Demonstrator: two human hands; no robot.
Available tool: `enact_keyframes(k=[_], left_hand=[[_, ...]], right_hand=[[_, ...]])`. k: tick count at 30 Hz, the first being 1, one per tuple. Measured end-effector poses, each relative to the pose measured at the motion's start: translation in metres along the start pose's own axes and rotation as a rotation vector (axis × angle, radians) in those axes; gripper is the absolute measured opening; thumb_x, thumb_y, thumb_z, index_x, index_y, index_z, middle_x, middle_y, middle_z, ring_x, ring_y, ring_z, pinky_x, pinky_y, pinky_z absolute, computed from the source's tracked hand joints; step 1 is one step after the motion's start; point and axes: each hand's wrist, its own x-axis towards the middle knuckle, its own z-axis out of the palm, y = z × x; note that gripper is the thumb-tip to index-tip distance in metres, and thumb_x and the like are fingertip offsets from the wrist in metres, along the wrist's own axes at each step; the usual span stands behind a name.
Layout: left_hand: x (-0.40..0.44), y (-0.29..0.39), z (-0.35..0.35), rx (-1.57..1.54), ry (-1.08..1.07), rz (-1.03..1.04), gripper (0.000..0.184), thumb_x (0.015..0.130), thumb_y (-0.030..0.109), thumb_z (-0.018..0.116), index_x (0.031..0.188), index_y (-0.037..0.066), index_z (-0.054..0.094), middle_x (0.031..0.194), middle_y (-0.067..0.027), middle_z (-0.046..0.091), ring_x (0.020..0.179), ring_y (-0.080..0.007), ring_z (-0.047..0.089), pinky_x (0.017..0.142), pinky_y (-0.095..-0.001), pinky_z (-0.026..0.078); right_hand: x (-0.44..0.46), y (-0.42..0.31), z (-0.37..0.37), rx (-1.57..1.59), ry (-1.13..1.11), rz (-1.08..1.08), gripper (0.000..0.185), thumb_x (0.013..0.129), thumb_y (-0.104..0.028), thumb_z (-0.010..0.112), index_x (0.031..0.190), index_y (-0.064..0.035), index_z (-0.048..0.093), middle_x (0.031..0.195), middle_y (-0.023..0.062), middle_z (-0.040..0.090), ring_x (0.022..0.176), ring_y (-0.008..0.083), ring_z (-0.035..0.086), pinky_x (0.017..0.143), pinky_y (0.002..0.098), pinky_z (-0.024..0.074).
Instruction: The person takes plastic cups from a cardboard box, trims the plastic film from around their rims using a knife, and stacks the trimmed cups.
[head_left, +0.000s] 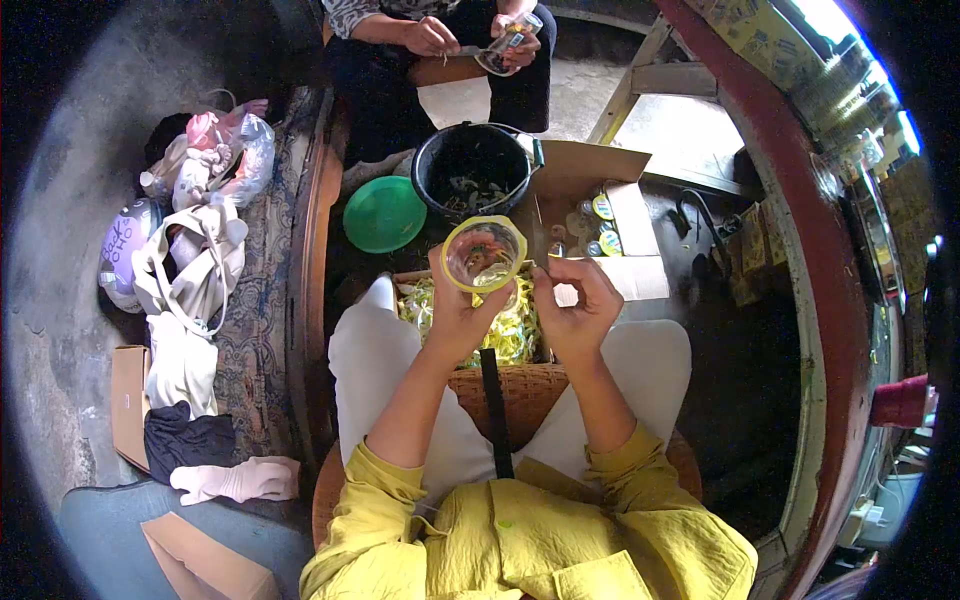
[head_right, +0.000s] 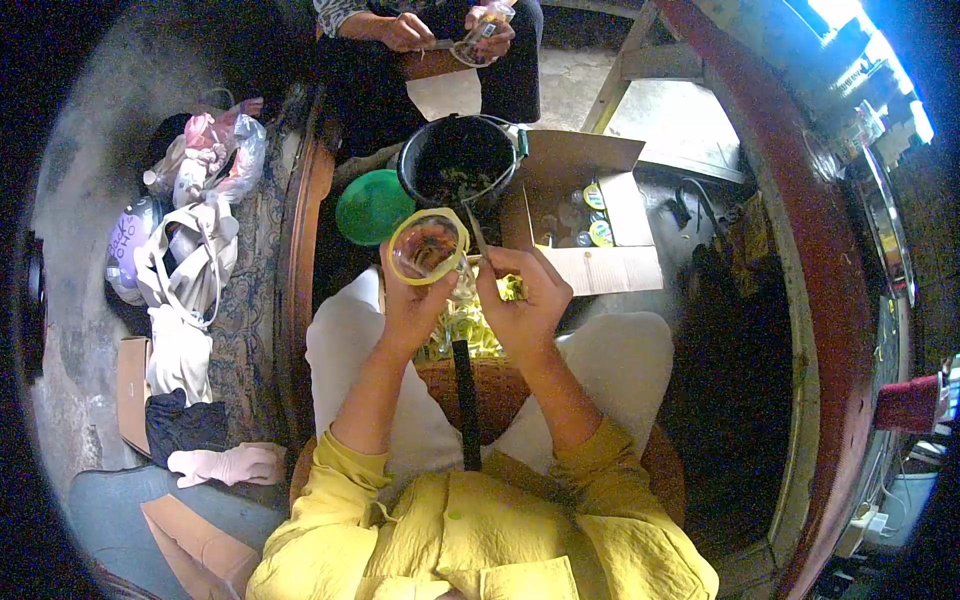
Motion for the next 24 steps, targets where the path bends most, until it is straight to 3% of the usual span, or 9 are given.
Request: enact_keyframes(k=[4,13,19,22,24], left_hand=[[0.001,-0.004,0.002,-0.009,0.058,0.035,0.055,0.07,0.001,0.061,0.112,0.001,0.026,0.108,-0.0114,0.039,0.102,-0.0191,0.043,0.089,-0.0307,0.036],[0.002,-0.001,0.0,0.127,-0.04,0.147,0.056,0.07,0.003,0.062,0.113,0.001,0.026,0.107,-0.0129,0.039,0.102,-0.0207,0.044,0.087,-0.0325,0.038],[-0.001,-0.004,0.001,0.186,-0.06,0.134,0.061,0.067,0.005,0.064,0.113,0.001,0.025,0.107,-0.0136,0.04,0.101,-0.0217,0.045,0.086,-0.0328,0.038],[-0.003,-0.012,0.002,0.071,-0.116,0.079,0.063,0.065,0.005,0.066,0.113,0.001,0.025,0.107,-0.0136,0.041,0.1,-0.022,0.046,0.086,-0.0332,0.038],[-0.004,-0.011,0.003,0.069,-0.125,0.086,0.06,0.066,0.008,0.065,0.112,0.002,0.027,0.106,-0.0119,0.041,0.099,-0.0212,0.046,0.086,-0.0325,0.039]], right_hand=[[-0.002,-0.005,0.001,-0.064,0.002,-0.051,0.014,0.063,0.004,0.063,0.075,-0.0001,0.058,0.067,0.0094,0.059,0.059,0.0158,0.059,0.054,0.0235,0.0458],[-0.002,-0.005,0.003,-0.097,-0.015,-0.115,0.015,0.062,0.006,0.063,0.075,-0.0003,0.058,0.068,0.0101,0.059,0.058,0.0175,0.058,0.053,0.0245,0.046],[0.0,-0.008,0.002,-0.155,0.005,-0.151,0.015,0.062,0.005,0.063,0.076,0.0001,0.058,0.068,0.0103,0.059,0.058,0.0185,0.058,0.053,0.0252,0.0461],[0.003,-0.007,0.0,-0.178,0.023,-0.154,0.016,0.062,0.005,0.063,0.076,-0.0001,0.059,0.068,0.0101,0.06,0.058,0.0176,0.058,0.053,0.0248,0.0459],[0.004,-0.001,-0.003,-0.078,-0.009,-0.095,0.015,0.063,0.004,0.064,0.076,0.0001,0.059,0.069,0.0098,0.06,0.058,0.0165,0.058,0.053,0.0244,0.0456]])
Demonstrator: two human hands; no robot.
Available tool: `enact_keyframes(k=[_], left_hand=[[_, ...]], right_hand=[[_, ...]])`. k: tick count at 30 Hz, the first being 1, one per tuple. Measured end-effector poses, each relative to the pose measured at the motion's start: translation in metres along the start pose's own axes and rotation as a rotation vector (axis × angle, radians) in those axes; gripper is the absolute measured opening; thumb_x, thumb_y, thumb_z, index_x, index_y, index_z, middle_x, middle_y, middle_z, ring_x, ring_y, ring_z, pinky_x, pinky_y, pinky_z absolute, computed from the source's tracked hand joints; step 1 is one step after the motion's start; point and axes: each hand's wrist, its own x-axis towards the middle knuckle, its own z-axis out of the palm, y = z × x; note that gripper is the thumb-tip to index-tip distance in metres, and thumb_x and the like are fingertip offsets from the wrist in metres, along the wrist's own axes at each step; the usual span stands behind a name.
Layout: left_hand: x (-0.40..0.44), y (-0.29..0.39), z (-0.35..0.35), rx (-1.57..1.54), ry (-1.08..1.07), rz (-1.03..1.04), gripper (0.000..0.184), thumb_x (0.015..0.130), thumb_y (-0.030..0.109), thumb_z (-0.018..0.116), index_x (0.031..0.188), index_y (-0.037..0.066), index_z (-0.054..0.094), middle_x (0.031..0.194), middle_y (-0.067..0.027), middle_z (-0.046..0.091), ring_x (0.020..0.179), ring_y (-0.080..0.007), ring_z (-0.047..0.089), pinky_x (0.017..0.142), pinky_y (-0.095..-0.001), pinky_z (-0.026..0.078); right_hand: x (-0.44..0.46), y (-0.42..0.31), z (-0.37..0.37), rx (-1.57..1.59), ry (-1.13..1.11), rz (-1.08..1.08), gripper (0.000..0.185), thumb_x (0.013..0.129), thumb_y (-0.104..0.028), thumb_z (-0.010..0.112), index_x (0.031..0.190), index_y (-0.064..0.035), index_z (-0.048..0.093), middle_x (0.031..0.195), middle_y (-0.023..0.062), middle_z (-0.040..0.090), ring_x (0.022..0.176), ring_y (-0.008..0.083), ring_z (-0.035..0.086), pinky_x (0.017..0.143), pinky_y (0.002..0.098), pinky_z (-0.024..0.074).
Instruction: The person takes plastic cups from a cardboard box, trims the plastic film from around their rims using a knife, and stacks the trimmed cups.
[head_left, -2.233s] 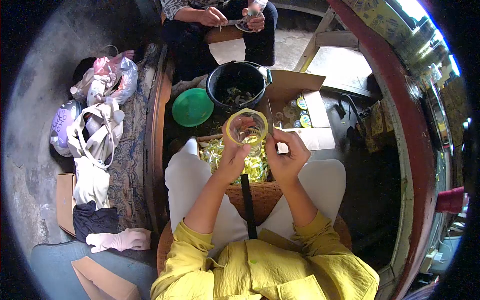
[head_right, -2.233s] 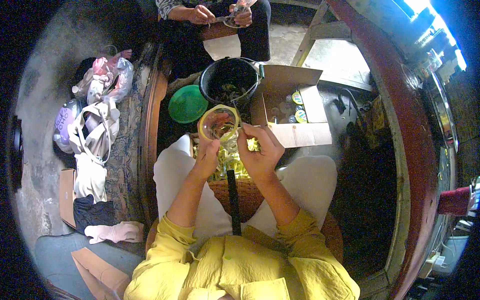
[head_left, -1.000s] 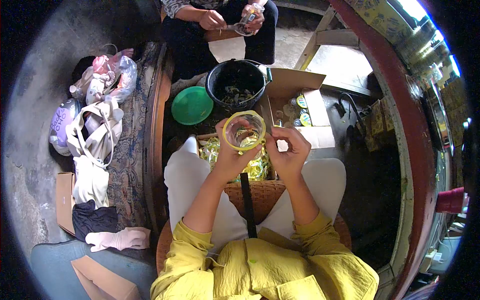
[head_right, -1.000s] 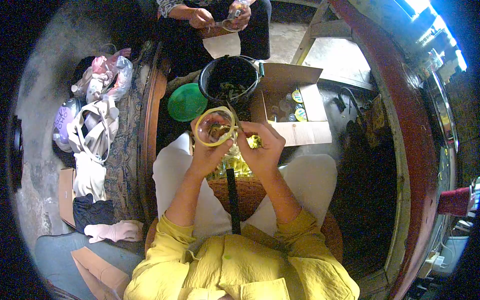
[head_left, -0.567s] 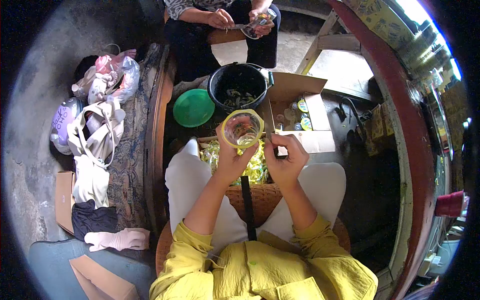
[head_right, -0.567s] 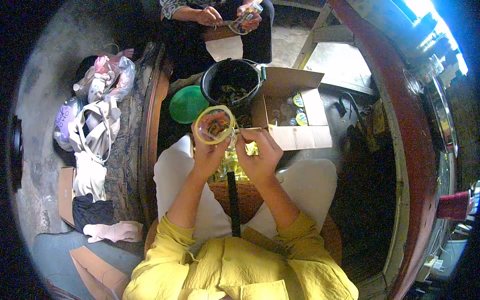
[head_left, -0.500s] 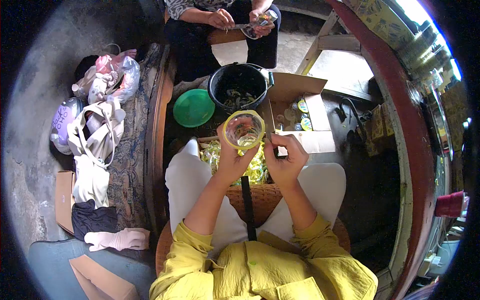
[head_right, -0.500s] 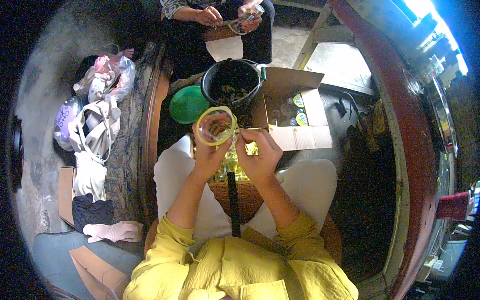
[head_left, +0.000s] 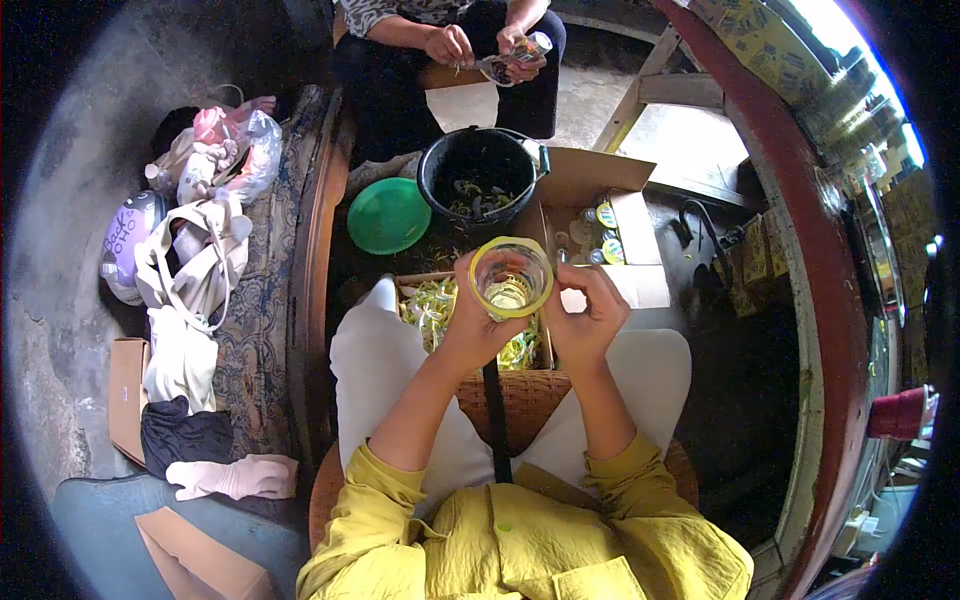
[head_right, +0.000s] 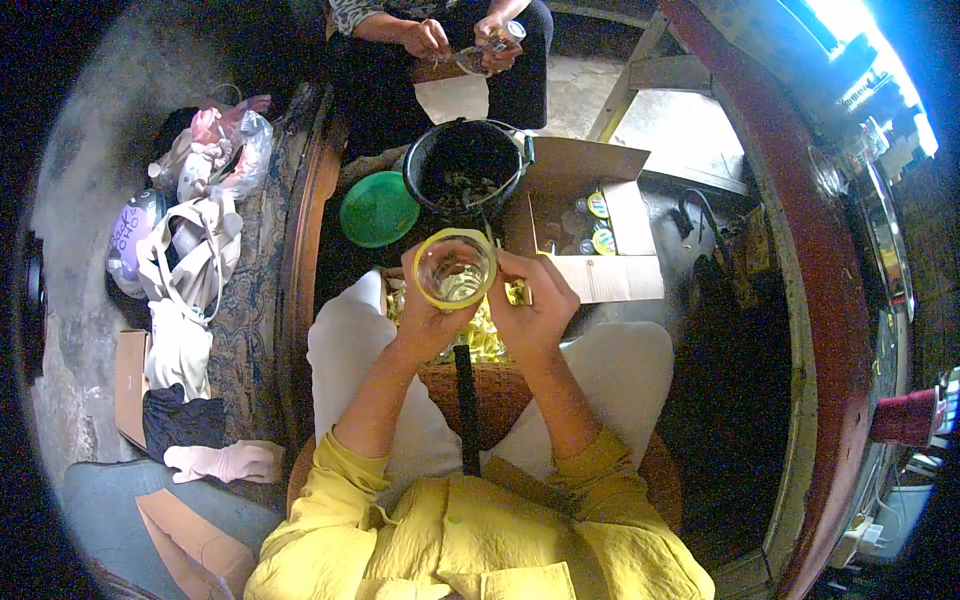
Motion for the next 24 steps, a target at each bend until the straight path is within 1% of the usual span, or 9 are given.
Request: enact_keyframes(k=[1,4,7,10,13,16,19,24], left_hand=[[0.0,0.002,0.0,0.0,-0.005,0.003,0.058,0.067,0.01,0.065,0.111,0.003,0.028,0.106,-0.011,0.041,0.098,-0.0207,0.046,0.085,-0.0321,0.039],[0.003,0.007,-0.003,-0.055,-0.032,-0.032,0.059,0.066,0.011,0.065,0.111,0.003,0.028,0.105,-0.0111,0.041,0.1,-0.0205,0.045,0.086,-0.032,0.039],[0.003,0.005,-0.002,-0.142,-0.023,-0.011,0.062,0.065,0.002,0.062,0.113,0.003,0.024,0.106,-0.0125,0.042,0.098,-0.0198,0.046,0.085,-0.0325,0.039],[0.004,0.006,-0.004,-0.066,-0.006,0.024,0.062,0.065,0.001,0.062,0.114,0.004,0.024,0.105,-0.0125,0.042,0.097,-0.0193,0.046,0.084,-0.0322,0.039],[0.006,0.014,-0.009,0.024,-0.061,0.012,0.06,0.065,0.002,0.063,0.113,0.004,0.026,0.104,-0.0114,0.043,0.097,-0.0186,0.046,0.084,-0.0313,0.039],[0.006,0.009,-0.011,-0.001,-0.093,0.028,0.058,0.065,0.002,0.064,0.112,0.004,0.03,0.104,-0.0097,0.044,0.097,-0.0173,0.046,0.084,-0.0302,0.039],[0.005,0.012,-0.011,-0.169,-0.087,-0.084,0.055,0.064,0.002,0.064,0.11,0.004,0.033,0.103,-0.0084,0.044,0.097,-0.0164,0.046,0.084,-0.0292,0.039],[0.006,0.021,-0.015,-0.141,-0.119,-0.088,0.054,0.064,0.002,0.063,0.109,0.004,0.034,0.1,-0.008,0.046,0.096,-0.0162,0.046,0.084,-0.0293,0.039]], right_hand=[[0.001,0.003,-0.001,0.051,-0.014,0.029,0.014,0.063,0.004,0.064,0.076,0.0001,0.059,0.069,0.0096,0.06,0.058,0.0159,0.058,0.053,0.0242,0.0455],[0.003,0.006,-0.004,0.075,-0.039,0.033,0.013,0.063,0.004,0.064,0.075,0.0005,0.06,0.069,0.009,0.06,0.058,0.0144,0.058,0.054,0.0235,0.0451],[0.0,0.004,-0.001,0.098,-0.005,0.067,0.012,0.064,0.003,0.064,0.075,0.0005,0.06,0.068,0.0089,0.06,0.058,0.0141,0.058,0.054,0.0235,0.0451],[0.001,-0.001,-0.003,0.09,-0.043,0.068,0.013,0.064,0.004,0.064,0.076,0.0006,0.06,0.068,0.0091,0.061,0.059,0.0149,0.058,0.054,0.0234,0.0451],[0.0,0.003,-0.003,0.094,-0.054,0.059,0.013,0.064,0.004,0.064,0.075,0.0007,0.06,0.069,0.0098,0.061,0.06,0.0157,0.059,0.055,0.0238,0.0454],[0.003,0.003,-0.005,0.057,-0.069,0.013,0.012,0.064,0.004,0.064,0.075,0.0008,0.06,0.069,0.0105,0.061,0.061,0.0166,0.059,0.055,0.0242,0.0457],[0.005,0.002,-0.006,0.073,-0.092,0.001,0.012,0.064,0.005,0.063,0.075,0.0008,0.06,0.07,0.0107,0.061,0.062,0.0168,0.059,0.056,0.0246,0.046],[0.009,-0.004,-0.01,0.033,-0.157,-0.033,0.013,0.065,0.006,0.063,0.077,0.0006,0.061,0.07,0.0109,0.06,0.062,0.0167,0.06,0.056,0.0243,0.046]])
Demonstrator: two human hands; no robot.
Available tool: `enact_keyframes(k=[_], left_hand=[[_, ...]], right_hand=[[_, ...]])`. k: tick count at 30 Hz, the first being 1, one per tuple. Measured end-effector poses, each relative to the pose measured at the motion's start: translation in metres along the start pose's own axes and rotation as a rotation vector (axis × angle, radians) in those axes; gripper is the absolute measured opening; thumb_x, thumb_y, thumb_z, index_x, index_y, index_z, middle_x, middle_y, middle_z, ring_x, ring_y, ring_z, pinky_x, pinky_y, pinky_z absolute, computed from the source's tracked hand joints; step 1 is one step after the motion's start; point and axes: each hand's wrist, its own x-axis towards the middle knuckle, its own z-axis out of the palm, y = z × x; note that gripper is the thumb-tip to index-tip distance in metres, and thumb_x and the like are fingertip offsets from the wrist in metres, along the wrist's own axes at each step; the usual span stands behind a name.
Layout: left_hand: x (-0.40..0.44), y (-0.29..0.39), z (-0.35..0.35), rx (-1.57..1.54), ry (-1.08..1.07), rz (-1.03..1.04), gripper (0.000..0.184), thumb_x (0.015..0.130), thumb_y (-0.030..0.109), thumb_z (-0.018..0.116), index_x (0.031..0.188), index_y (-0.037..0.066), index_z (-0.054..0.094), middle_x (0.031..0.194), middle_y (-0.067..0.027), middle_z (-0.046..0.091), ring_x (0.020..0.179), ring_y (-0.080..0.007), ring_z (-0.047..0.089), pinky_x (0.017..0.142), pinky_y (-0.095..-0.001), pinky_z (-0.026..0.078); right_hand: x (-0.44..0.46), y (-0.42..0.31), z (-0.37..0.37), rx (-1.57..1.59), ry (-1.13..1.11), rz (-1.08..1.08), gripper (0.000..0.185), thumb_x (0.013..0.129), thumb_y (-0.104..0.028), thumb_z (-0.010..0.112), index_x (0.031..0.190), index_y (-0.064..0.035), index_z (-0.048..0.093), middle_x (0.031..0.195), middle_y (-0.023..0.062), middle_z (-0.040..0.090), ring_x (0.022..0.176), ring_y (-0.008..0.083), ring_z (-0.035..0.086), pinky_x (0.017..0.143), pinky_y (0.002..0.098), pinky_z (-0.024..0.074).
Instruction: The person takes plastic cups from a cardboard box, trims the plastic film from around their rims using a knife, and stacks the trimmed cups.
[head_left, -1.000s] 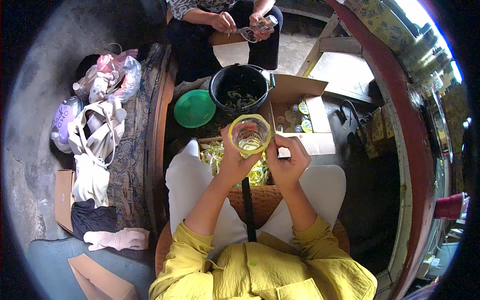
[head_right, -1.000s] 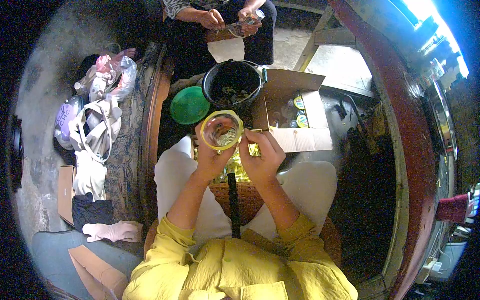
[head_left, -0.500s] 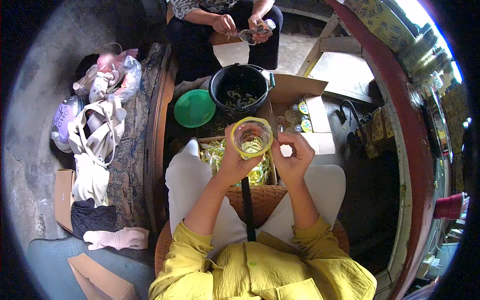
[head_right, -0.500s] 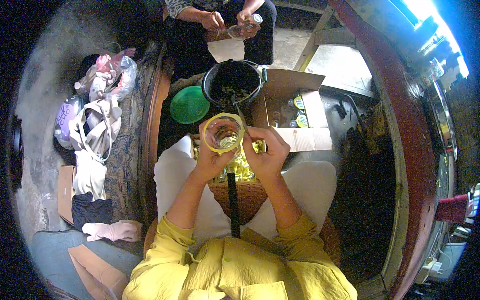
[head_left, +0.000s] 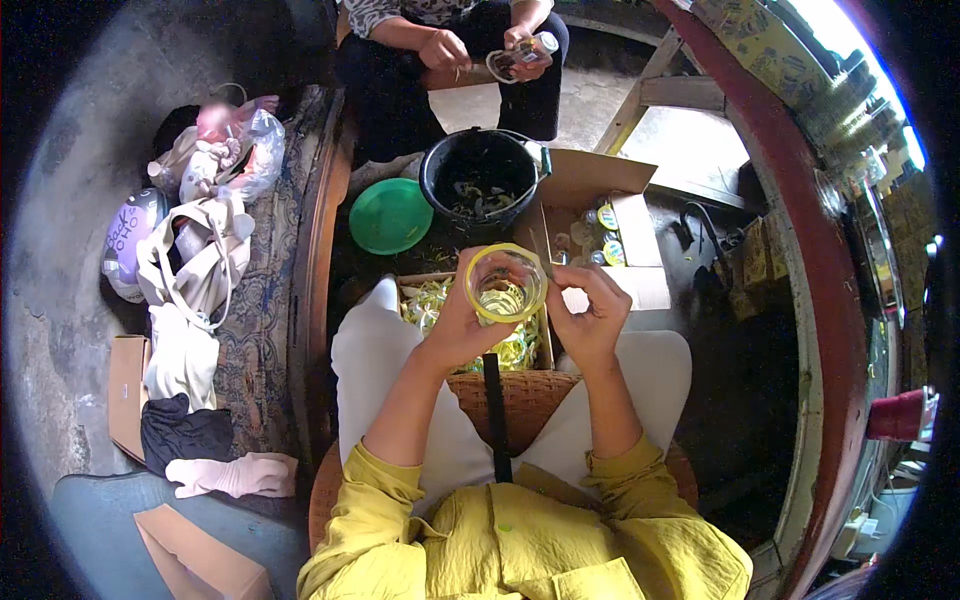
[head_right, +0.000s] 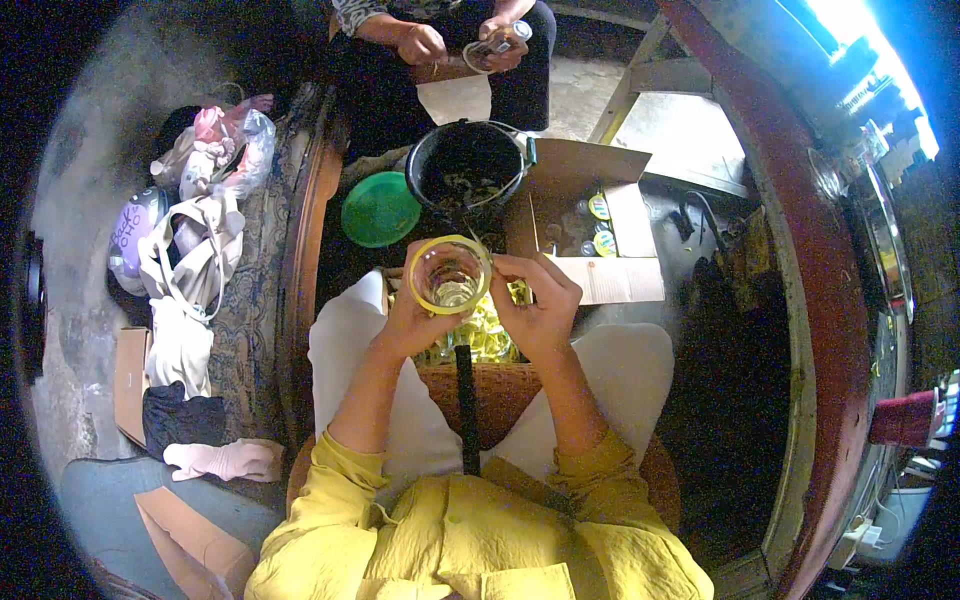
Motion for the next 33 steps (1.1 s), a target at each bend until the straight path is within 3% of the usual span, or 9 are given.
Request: enact_keyframes(k=[4,16,19,22,33], left_hand=[[0.001,-0.005,-0.001,-0.045,-0.051,0.041,0.054,0.062,0.002,0.062,0.109,0.004,0.035,0.099,-0.0077,0.046,0.095,-0.0165,0.046,0.084,-0.0299,0.039],[-0.003,-0.003,0.005,-0.076,-0.082,-0.088,0.061,0.058,0.002,0.068,0.109,0.006,0.034,0.101,-0.0062,0.045,0.094,-0.0163,0.047,0.081,-0.029,0.041],[-0.003,-0.006,0.012,-0.072,0.038,-0.162,0.067,0.057,0.004,0.073,0.11,0.006,0.033,0.101,-0.0068,0.044,0.097,-0.0164,0.045,0.082,-0.0294,0.042],[-0.004,-0.024,0.009,-0.088,0.14,-0.103,0.069,0.057,0.007,0.075,0.11,0.006,0.031,0.103,-0.0075,0.042,0.101,-0.017,0.043,0.085,-0.0305,0.041],[-0.003,-0.04,0.008,-0.111,0.087,-0.038,0.061,0.068,-0.001,0.063,0.118,0.008,0.029,0.113,-0.0081,0.039,0.11,-0.0195,0.038,0.09,-0.0344,0.034]], right_hand=[[0.002,-0.001,0.0,-0.006,0.001,-0.023,0.014,0.065,0.006,0.063,0.078,0.0004,0.061,0.07,0.0111,0.06,0.062,0.0167,0.06,0.055,0.0241,0.0459],[0.004,0.002,-0.003,-0.004,-0.072,-0.037,0.017,0.064,0.007,0.062,0.08,0.0002,0.06,0.073,0.0119,0.061,0.063,0.0176,0.06,0.057,0.025,0.0475],[0.0,0.008,0.002,0.109,0.002,0.064,0.017,0.065,0.007,0.061,0.08,0.0008,0.059,0.074,0.012,0.061,0.063,0.017,0.06,0.057,0.025,0.0476],[-0.006,0.019,0.004,0.12,0.116,0.147,0.016,0.065,0.006,0.063,0.079,0.0008,0.059,0.072,0.0111,0.06,0.062,0.0165,0.06,0.057,0.0245,0.0471],[-0.02,0.017,0.006,-0.063,0.171,0.019,0.017,0.063,0.005,0.064,0.078,-0.0009,0.059,0.067,0.0101,0.059,0.057,0.0159,0.058,0.053,0.0242,0.0456]])
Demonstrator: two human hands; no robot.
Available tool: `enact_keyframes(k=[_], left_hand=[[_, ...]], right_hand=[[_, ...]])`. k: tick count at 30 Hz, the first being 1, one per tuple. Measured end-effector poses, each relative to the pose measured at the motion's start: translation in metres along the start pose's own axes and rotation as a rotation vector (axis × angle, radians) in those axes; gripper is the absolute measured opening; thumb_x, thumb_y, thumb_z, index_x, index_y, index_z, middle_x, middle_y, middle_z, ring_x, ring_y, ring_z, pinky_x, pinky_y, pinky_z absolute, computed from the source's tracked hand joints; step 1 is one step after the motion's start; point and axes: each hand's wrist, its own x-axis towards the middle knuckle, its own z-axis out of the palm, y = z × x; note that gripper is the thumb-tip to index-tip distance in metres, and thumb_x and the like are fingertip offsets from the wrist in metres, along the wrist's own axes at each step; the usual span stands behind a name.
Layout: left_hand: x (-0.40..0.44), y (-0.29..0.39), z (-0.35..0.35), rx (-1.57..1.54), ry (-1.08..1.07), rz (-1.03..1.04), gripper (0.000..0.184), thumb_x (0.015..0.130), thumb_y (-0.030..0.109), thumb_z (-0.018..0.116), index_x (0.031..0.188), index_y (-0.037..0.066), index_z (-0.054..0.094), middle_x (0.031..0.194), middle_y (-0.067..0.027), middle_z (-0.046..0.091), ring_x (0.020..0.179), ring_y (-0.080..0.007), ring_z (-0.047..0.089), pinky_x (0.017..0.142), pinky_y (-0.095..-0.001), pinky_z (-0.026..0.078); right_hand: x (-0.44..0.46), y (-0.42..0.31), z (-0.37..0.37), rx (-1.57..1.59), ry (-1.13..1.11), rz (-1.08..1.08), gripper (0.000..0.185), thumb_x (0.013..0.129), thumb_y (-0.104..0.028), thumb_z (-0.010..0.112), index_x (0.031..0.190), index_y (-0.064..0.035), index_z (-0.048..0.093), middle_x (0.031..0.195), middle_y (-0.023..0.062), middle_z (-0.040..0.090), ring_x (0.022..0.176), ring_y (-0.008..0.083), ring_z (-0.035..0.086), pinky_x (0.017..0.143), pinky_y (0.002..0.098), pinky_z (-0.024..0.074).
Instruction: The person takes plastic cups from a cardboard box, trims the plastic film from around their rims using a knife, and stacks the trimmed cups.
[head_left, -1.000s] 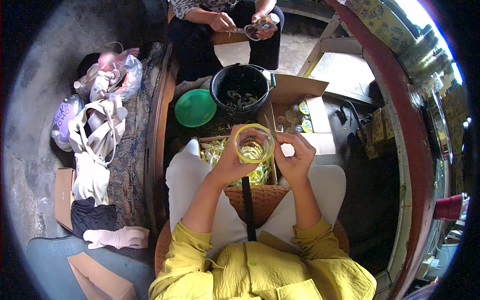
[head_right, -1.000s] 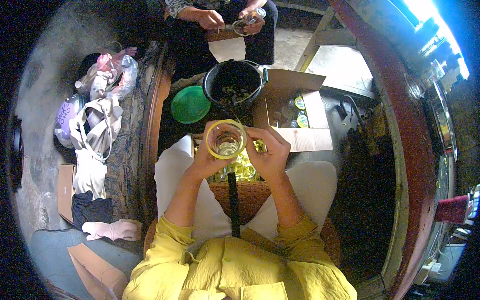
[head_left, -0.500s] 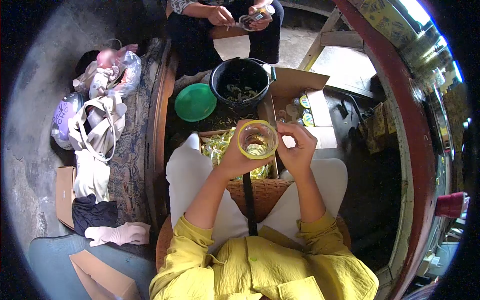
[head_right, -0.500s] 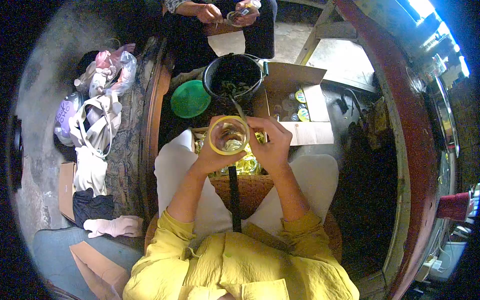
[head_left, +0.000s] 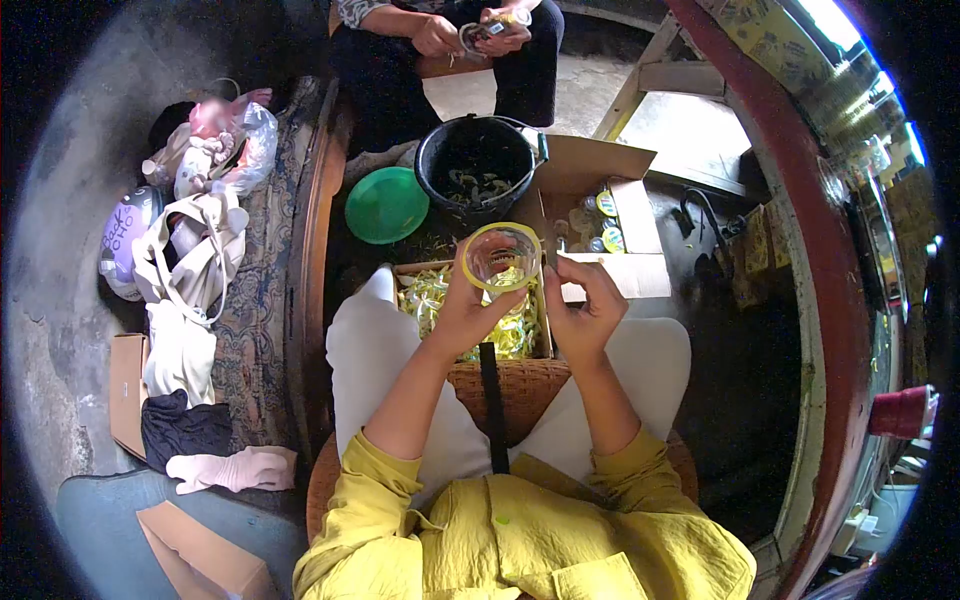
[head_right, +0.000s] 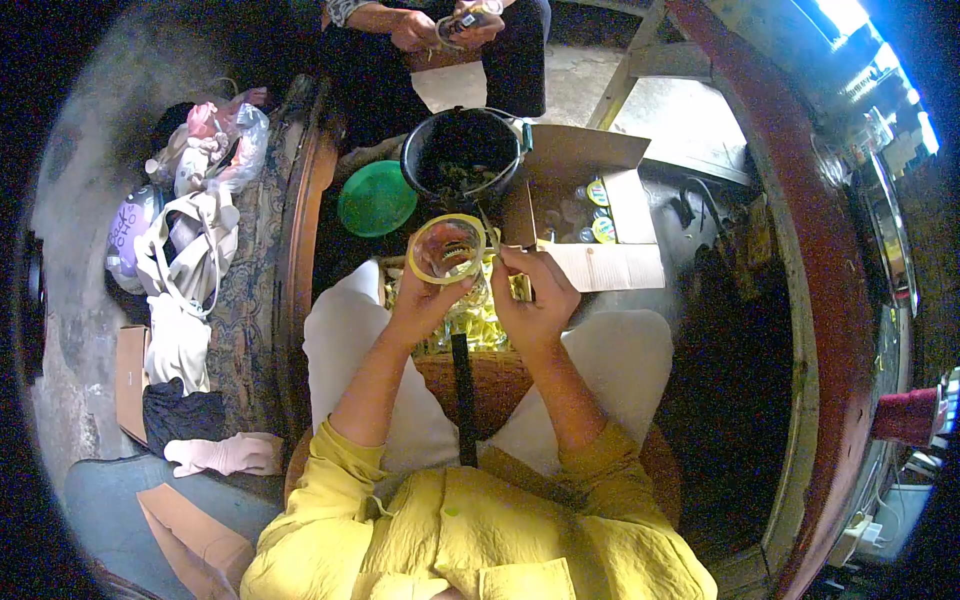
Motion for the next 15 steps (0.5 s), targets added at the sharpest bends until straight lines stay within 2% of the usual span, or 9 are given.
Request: enact_keyframes(k=[8,15], left_hand=[[0.0,0.001,0.003,0.016,0.002,-0.002,0.06,0.068,-0.003,0.061,0.117,0.008,0.029,0.113,-0.0089,0.039,0.11,-0.0198,0.038,0.09,-0.0351,0.035],[0.0,0.004,0.007,0.152,0.107,0.057,0.057,0.07,0.001,0.061,0.116,0.002,0.027,0.112,-0.0118,0.037,0.107,-0.0201,0.04,0.09,-0.0327,0.035]], right_hand=[[-0.003,-0.003,0.0,-0.027,0.02,-0.006,0.016,0.063,0.005,0.063,0.077,-0.0004,0.059,0.069,0.0107,0.06,0.059,0.0168,0.059,0.054,0.024,0.0464],[-0.007,-0.008,0.004,-0.006,0.013,-0.038,0.015,0.063,0.005,0.063,0.077,0.0003,0.059,0.066,0.0104,0.059,0.058,0.017,0.058,0.054,0.0241,0.0455]])
